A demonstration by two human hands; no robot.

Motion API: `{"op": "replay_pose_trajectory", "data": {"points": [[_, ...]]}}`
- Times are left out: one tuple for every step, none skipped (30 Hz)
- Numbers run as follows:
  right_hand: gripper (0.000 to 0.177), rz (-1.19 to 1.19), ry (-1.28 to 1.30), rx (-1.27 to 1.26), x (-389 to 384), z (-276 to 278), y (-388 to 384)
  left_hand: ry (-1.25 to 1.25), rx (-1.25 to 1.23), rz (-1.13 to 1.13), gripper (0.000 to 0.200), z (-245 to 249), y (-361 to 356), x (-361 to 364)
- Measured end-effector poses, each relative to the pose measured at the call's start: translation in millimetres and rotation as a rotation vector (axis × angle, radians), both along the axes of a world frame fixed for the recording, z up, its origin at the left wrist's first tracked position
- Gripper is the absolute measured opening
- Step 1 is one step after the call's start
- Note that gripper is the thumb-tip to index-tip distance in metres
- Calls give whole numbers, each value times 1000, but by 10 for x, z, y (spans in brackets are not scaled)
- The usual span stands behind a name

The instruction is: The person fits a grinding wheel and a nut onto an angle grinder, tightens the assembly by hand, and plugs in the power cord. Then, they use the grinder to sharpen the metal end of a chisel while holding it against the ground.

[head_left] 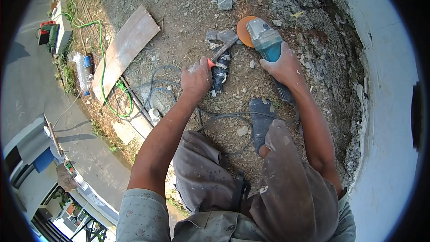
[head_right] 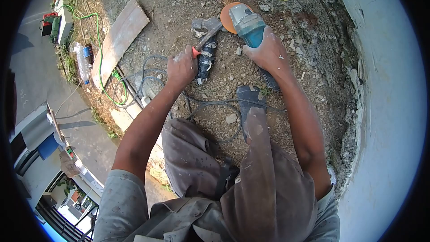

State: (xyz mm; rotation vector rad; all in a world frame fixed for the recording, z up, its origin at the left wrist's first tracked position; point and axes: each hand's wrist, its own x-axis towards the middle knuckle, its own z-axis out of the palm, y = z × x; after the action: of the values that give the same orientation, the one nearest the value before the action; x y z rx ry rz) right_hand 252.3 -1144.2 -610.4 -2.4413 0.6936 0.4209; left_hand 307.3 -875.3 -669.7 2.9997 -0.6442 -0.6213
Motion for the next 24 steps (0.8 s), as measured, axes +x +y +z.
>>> {"op": "replay_pose_trajectory", "data": {"points": [[79,3,-4,-3,-6,0,5,-4,-5,-3,14,-1,4,-2],[78,2,6,4,-14,2,12,-8,-9,-6,14,-3,9,-2],[78,1,16,10,-24,7,18,-8,-8,-5,14,-7,11,-1],[78,0,27,16,-32,10,20,-7,-7,-4,14,-8,10,-6],[78,-3,26,14,-27,9,20,-7,-6,-3,14,-7,7,-7],[78,-8,25,13,-14,7,22,-8,-5,-3,14,-4,8,-6],[77,-14,24,13,-4,2,22,-8,-4,-4,14,-3,10,-7],[77,-8,9,10,7,-10,10,-9,-3,-5,14,-3,6,-8],[76,-3,-6,6,22,-28,-7,-3,2,-6,14,-4,1,-5],[76,3,-21,3,35,-30,-14,2,8,-6,14,4,-3,-3],[76,-7,-10,13,45,-20,-18,8,14,-6,14,11,-7,-1],[76,-15,2,23,60,1,-22,7,11,-7,14,15,-12,-1],[77,-23,14,33,73,15,-21,6,8,-6,15,14,-12,-1],[77,-19,9,24,69,14,-16,6,6,-4,15,14,-5,-3],[77,-16,6,15,53,11,-12,-1,-4,-10,15,17,6,-8],[77,-13,1,6,43,5,-18,-10,-14,-17,16,14,19,-11],[76,-3,-10,-5,38,-27,-31,-18,-26,-23,16,10,25,-15],[75,5,-21,-16,35,-82,-47,-13,-18,-19,17,2,22,-12],[75,12,-32,-25,51,-100,-54,-8,-10,-16,17,-5,18,-5],[75,9,-32,-24,85,-109,-71,-4,-3,-13,17,-9,15,2],[75,5,-32,-22,132,-112,-93,-3,1,-11,17,-10,16,1],[75,1,-31,-21,177,-107,-120,-1,4,-9,17,-7,10,1],[75,-12,-40,-35,221,-113,-155,1,6,-8,17,-4,1,-1],[75,-23,-51,-50,274,-122,-190,-4,7,-14,17,0,-5,1]]}}
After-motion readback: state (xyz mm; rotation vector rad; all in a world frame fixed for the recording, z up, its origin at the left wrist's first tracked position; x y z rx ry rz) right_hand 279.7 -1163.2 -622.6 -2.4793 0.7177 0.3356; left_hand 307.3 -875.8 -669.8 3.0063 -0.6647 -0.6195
